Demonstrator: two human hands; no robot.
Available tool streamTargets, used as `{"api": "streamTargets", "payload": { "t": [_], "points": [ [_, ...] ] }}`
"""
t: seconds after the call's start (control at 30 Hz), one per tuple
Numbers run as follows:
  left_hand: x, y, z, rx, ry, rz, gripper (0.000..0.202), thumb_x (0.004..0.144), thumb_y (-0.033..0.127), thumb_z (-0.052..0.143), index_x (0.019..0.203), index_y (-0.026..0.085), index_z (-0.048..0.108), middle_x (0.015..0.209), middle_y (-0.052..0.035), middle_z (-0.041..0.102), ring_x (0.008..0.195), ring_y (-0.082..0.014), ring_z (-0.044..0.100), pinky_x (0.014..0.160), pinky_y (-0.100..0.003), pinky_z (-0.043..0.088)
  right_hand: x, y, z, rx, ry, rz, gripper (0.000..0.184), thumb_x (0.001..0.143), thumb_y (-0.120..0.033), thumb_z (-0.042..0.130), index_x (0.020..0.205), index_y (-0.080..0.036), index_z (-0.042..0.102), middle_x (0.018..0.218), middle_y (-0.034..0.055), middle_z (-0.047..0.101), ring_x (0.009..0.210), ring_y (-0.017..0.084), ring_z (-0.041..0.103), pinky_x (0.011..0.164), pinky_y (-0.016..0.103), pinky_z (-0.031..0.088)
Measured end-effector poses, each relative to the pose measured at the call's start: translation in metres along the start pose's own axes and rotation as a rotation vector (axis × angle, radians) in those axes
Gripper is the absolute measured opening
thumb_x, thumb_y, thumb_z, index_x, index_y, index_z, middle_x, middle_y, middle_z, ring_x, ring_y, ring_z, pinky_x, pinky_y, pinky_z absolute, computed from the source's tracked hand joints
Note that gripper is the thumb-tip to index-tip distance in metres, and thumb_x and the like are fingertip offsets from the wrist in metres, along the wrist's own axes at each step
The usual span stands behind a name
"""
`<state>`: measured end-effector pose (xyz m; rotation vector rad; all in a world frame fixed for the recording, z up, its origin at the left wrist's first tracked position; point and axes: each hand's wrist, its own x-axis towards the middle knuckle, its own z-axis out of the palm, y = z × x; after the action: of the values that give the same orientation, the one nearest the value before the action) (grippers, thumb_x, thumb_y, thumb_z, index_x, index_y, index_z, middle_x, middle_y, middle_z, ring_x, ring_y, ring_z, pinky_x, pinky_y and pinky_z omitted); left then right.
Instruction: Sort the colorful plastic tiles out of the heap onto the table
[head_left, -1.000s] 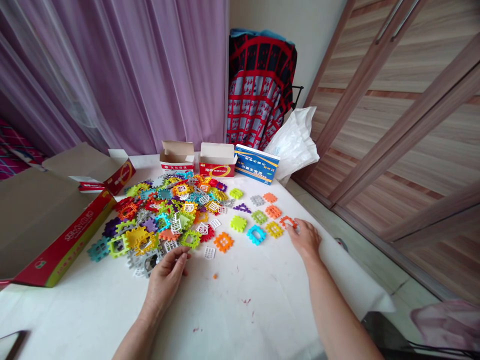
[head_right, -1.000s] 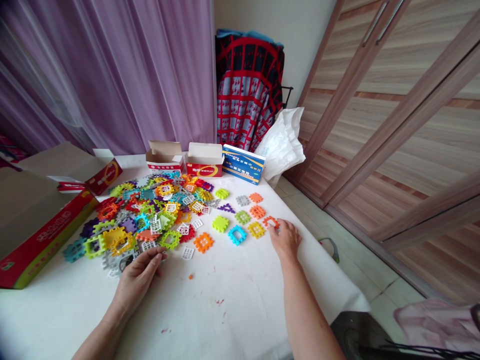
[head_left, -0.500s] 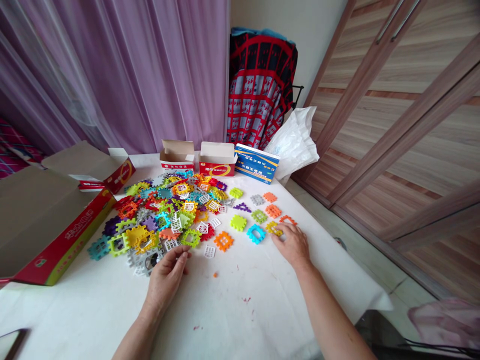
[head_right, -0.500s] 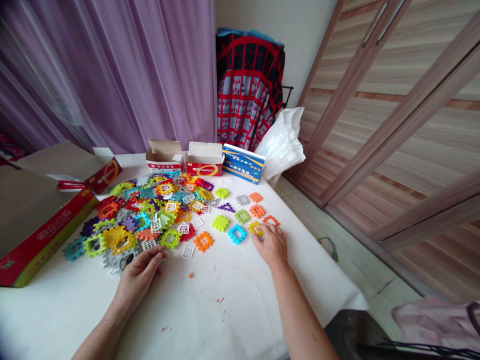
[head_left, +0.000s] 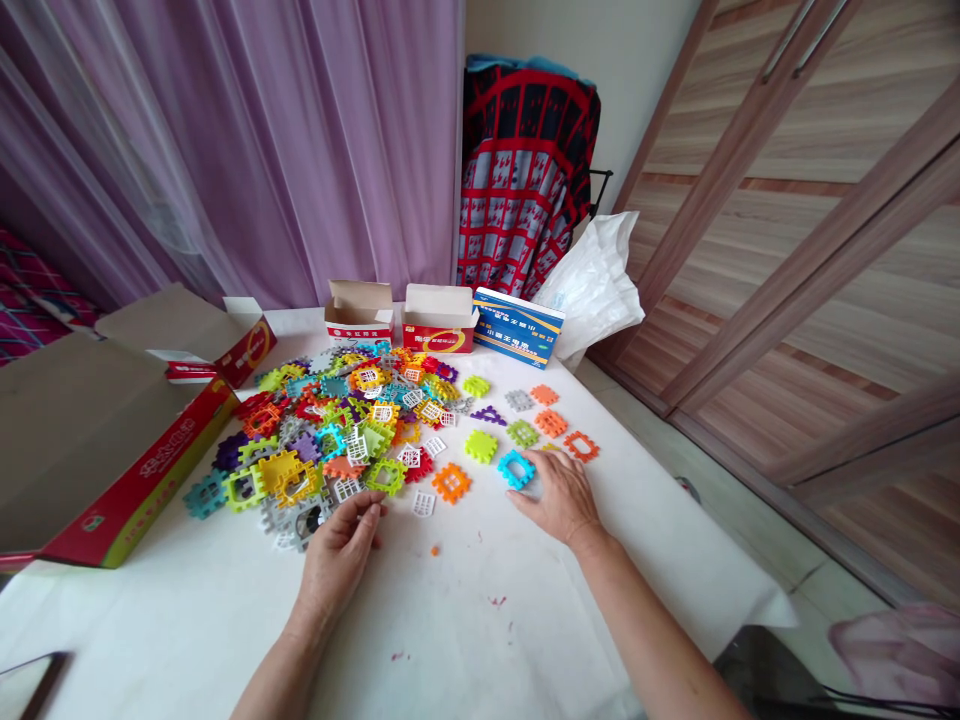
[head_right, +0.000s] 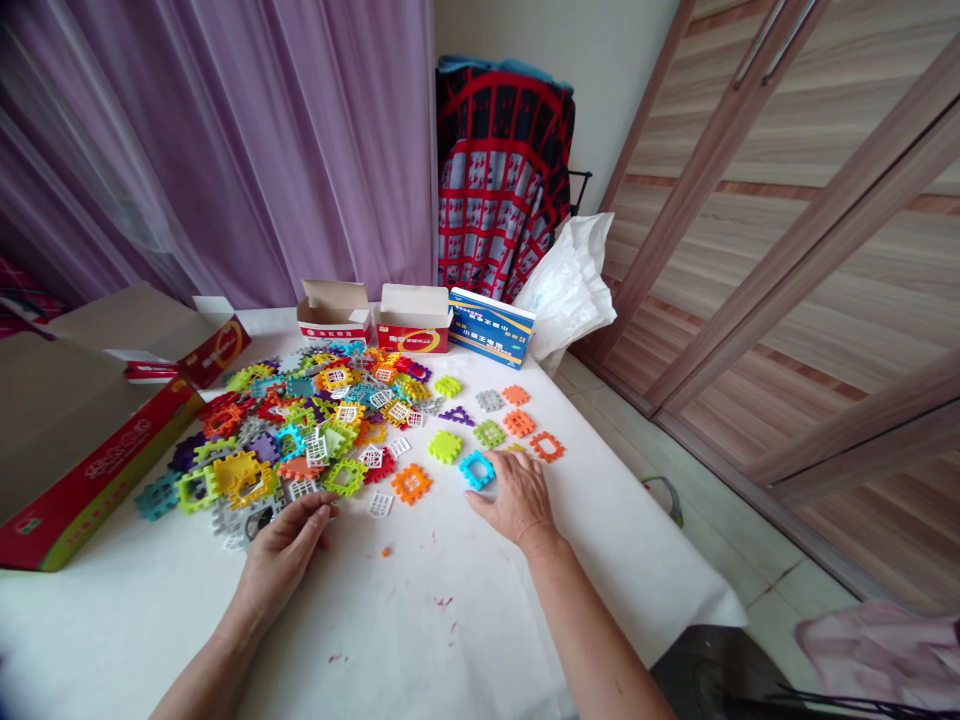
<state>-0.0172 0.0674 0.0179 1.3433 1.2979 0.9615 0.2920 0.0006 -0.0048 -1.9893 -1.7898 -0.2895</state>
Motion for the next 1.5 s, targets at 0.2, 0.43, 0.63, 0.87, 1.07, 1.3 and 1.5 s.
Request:
{"api": "streamTargets", "payload": {
  "t": [0.2,0.43,0.63,0.87,1.07,1.3,1.5],
  "points": [
    [0.0,0.001,0.0,0.004,-0.005,0.017,0.064,0.061,0.074,0.067,0.093,0.018,0.069,0.076,-0.0047,0.07,0.049,-0.0118,0.054,0.043,-0.024,0.041,0.001,-0.007,0.005,-0.054,-0.005,0.022,0.042,0.076,-0.033,0.068,0.115,-0.02,0.061,0.108,0.0097,0.069,0.103,0.028,0.056,0.089,0.039,0.038],
    [-0.001,0.0,0.0,-0.006,0.004,0.021,0.06,0.064,0.07,0.067,0.093,0.018,0.069,0.075,-0.004,0.07,0.05,-0.0116,0.055,0.044,-0.024,0.043,0.002,-0.015,0.008,-0.099,0.026,0.032,0.041,0.078,-0.04,0.068,0.113,-0.021,0.06,0.106,0.0099,0.069,0.098,0.028,0.056,0.086,0.039,0.038],
    [-0.001,0.0,-0.001,-0.002,-0.006,0.019,0.06,0.064,0.07,0.067,0.094,0.018,0.069,0.076,-0.0042,0.07,0.05,-0.0119,0.056,0.044,-0.024,0.043,0.002,-0.029,0.008,-0.152,0.027,0.114,0.034,0.077,-0.035,0.068,0.108,-0.02,0.062,0.096,0.0095,0.069,0.093,0.028,0.056,0.082,0.038,0.037],
    [-0.002,0.002,0.001,-0.013,-0.004,0.006,0.058,0.065,0.067,0.067,0.094,0.017,0.069,0.076,-0.0046,0.07,0.051,-0.0121,0.055,0.044,-0.024,0.042,-0.001,-0.037,0.007,-0.165,0.041,0.149,0.035,0.079,-0.036,0.067,0.109,-0.019,0.061,0.097,0.0105,0.069,0.095,0.029,0.056,0.081,0.039,0.037],
    [0.002,0.0,-0.011,-0.079,0.113,0.023,0.055,0.067,0.063,0.068,0.097,0.017,0.068,0.08,-0.0048,0.07,0.049,-0.0106,0.055,0.04,-0.022,0.037,-0.003,-0.034,0.008,-0.075,0.126,0.074,0.033,0.083,-0.035,0.065,0.111,-0.019,0.06,0.109,0.0105,0.067,0.101,0.028,0.055,0.085,0.038,0.037],
    [0.021,-0.005,-0.05,-0.166,0.546,0.076,0.042,0.071,0.051,0.065,0.098,0.018,0.069,0.081,-0.0029,0.068,0.06,-0.0121,0.06,0.043,-0.019,0.039,0.006,-0.067,0.015,0.148,0.143,-0.17,0.013,0.087,-0.018,0.059,0.095,-0.024,0.067,0.101,0.004,0.07,0.096,0.021,0.057,0.086,0.035,0.037],
    [0.035,-0.019,-0.066,-0.14,0.665,0.092,0.038,0.074,0.044,0.06,0.103,0.019,0.068,0.081,-0.0017,0.066,0.065,-0.0123,0.062,0.046,-0.019,0.04,0.037,-0.126,0.027,0.261,-0.034,-0.3,0.021,0.084,-0.026,0.067,0.105,-0.024,0.067,0.116,0.0044,0.069,0.11,0.023,0.055,0.091,0.037,0.038]
  ]
}}
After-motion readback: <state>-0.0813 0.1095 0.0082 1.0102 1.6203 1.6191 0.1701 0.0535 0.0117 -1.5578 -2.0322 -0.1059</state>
